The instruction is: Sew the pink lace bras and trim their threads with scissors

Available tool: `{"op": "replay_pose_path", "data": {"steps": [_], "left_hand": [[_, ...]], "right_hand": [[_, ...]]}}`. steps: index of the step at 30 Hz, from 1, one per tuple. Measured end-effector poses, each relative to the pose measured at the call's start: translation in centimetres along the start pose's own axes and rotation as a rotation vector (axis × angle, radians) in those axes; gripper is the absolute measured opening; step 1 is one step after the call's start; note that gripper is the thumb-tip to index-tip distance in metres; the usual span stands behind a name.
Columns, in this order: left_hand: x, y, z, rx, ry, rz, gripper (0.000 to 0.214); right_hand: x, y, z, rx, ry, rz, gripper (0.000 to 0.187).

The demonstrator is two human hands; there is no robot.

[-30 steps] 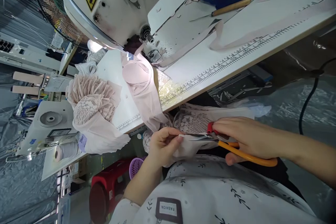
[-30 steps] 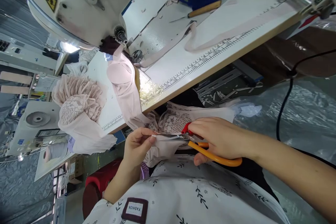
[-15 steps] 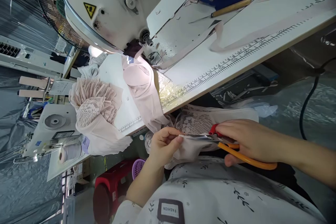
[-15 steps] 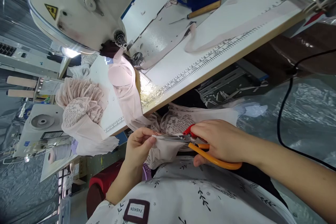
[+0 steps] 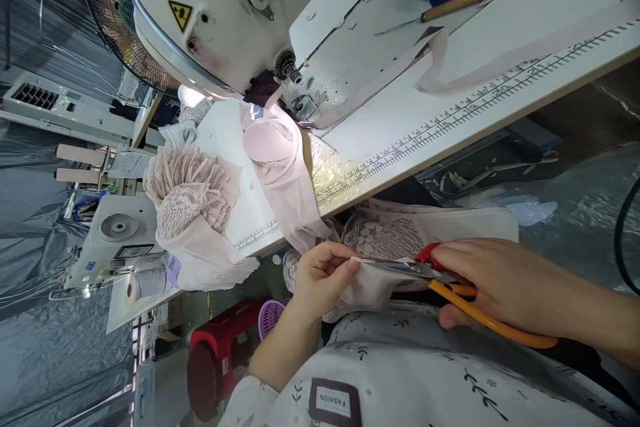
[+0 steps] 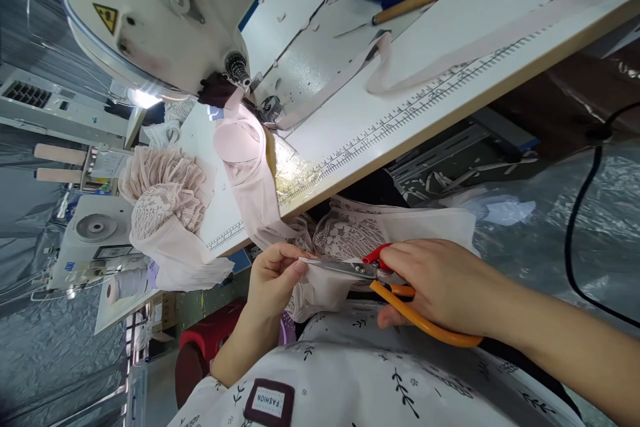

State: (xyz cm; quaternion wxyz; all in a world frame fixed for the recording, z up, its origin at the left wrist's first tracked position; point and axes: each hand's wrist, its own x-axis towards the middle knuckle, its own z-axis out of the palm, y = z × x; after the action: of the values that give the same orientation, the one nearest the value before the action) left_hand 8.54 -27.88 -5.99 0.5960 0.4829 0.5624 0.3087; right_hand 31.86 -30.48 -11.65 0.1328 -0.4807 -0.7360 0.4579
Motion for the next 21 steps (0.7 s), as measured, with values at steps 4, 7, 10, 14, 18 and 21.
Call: {"op": "replay_pose_path", "data": {"steps": [4,7,10,14,18,21], "left_hand": [[0.0,-0.1,0.0,0.011,0.001,-0.009,0.034],[0.0,-0.1,0.0,0.012,-0.001,-0.008,0.034],[-0.1,-0.2,-0.1,0.005,-0.02,0.01,0.03],[-0.1,-0.4,-0.2,0.003,-0.045,0.008,0.028],[0.0,-0.2,-0.1,-0.014,-0.056,0.006,0.029],[0.1,-0.1,0.0,-0.048,-0.088,0.016,0.028]], "right_hand": [[-0.1,0.0,0.2,-0.008,0.006,0.001,0.046],[-0.1,0.0,0.3,-0.01,0.018,-0.008,0.044],[-0.1,0.4,0.6,-0.011,0.031,-0.023,0.043],[0.1,1.2,1.3,-0.026,0.027,-0.049,0.046],[0.0,1.5,1.4,0.021,0.04,-0.074,0.05],[-0.2,1.2,1.0,0.12,0.062,-0.055,0.054]]}}
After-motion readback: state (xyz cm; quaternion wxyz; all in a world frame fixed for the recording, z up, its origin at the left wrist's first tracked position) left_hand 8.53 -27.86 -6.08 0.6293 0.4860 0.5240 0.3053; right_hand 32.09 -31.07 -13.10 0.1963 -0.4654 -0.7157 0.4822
